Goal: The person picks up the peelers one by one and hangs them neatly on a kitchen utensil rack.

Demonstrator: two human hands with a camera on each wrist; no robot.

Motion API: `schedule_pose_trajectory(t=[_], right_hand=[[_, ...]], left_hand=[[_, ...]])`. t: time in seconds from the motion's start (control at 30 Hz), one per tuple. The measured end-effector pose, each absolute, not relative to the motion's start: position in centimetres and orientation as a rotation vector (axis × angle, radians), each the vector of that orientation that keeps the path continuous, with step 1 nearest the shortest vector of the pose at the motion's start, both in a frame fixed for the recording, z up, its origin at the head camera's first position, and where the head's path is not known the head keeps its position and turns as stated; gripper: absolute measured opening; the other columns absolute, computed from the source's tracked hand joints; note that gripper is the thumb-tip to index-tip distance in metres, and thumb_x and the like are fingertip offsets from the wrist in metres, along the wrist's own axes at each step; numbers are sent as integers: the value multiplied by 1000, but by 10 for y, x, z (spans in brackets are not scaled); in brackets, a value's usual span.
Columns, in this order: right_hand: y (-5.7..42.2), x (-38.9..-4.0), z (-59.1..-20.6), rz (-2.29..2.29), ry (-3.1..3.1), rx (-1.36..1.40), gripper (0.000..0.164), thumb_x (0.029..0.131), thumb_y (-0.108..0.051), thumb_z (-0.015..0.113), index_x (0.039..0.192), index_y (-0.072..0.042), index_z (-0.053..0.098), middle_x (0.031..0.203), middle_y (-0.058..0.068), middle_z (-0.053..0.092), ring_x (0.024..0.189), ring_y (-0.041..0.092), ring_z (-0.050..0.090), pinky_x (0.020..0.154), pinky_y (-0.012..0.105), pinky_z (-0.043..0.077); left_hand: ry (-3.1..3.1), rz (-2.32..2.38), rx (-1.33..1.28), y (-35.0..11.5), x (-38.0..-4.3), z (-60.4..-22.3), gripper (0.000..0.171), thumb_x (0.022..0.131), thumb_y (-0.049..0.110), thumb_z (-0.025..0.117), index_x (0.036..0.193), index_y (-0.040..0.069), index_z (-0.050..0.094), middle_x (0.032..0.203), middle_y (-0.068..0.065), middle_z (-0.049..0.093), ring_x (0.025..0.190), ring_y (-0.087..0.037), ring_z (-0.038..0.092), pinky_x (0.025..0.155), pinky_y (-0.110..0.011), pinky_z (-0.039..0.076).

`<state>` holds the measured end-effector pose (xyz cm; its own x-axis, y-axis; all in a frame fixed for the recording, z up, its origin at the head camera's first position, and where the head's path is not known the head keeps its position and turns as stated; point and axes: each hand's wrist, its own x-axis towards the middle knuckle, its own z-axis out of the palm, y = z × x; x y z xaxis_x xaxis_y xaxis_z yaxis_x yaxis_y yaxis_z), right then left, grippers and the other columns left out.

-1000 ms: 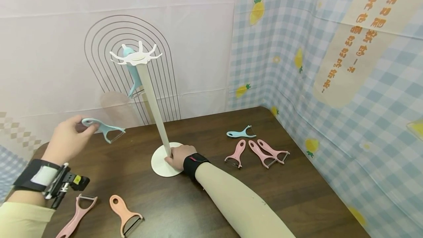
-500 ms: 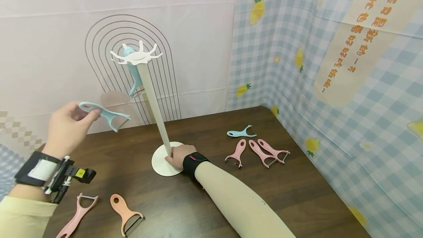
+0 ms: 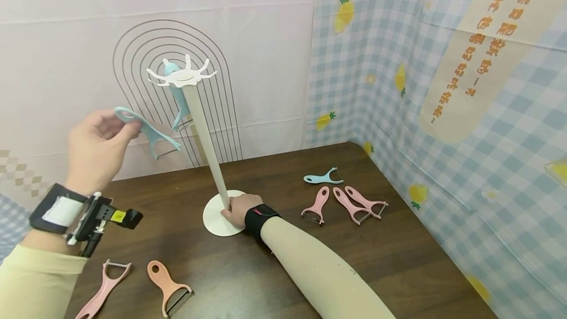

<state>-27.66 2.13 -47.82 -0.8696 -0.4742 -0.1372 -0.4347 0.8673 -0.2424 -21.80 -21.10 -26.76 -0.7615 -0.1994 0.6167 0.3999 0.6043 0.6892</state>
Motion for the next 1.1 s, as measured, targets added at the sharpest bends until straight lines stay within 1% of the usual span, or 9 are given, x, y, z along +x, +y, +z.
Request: schedule_pose_trajectory(t=[0.33,0.6,0.83,1.1], right_hand=[[20,-277,-478,-291,2848,-712,32,95,-52,52,95,-23,66,78,-9,63,76,12,61,63,34,46],[22,-277,-479,-285,2851,-716,34,95,-53,52,98,-22,66,77,-9,62,74,12,60,62,33,45],[22,-276,-478,-282,2849,-718,33,95,-52,51,98,-23,66,77,-9,62,73,11,60,62,32,46],[22,-276,-478,-290,2855,-727,33,95,-53,51,97,-23,65,76,-10,62,73,11,60,62,32,46]], left_hand=[[-2074,-1199,-234,-192,-222,-242,24,94,22,64,111,5,63,98,-2,70,82,-7,66,70,-17,48],[-2007,-1231,-257,-183,-225,-226,22,96,21,62,110,5,65,94,0,70,78,-10,64,70,-18,47],[-1970,-1301,-307,-174,-225,-214,23,95,22,62,110,5,67,96,-1,71,81,-17,65,76,-20,50],[-1966,-1323,-298,-168,-225,-211,24,96,21,62,111,4,67,96,-1,71,81,-13,64,77,-19,49]])
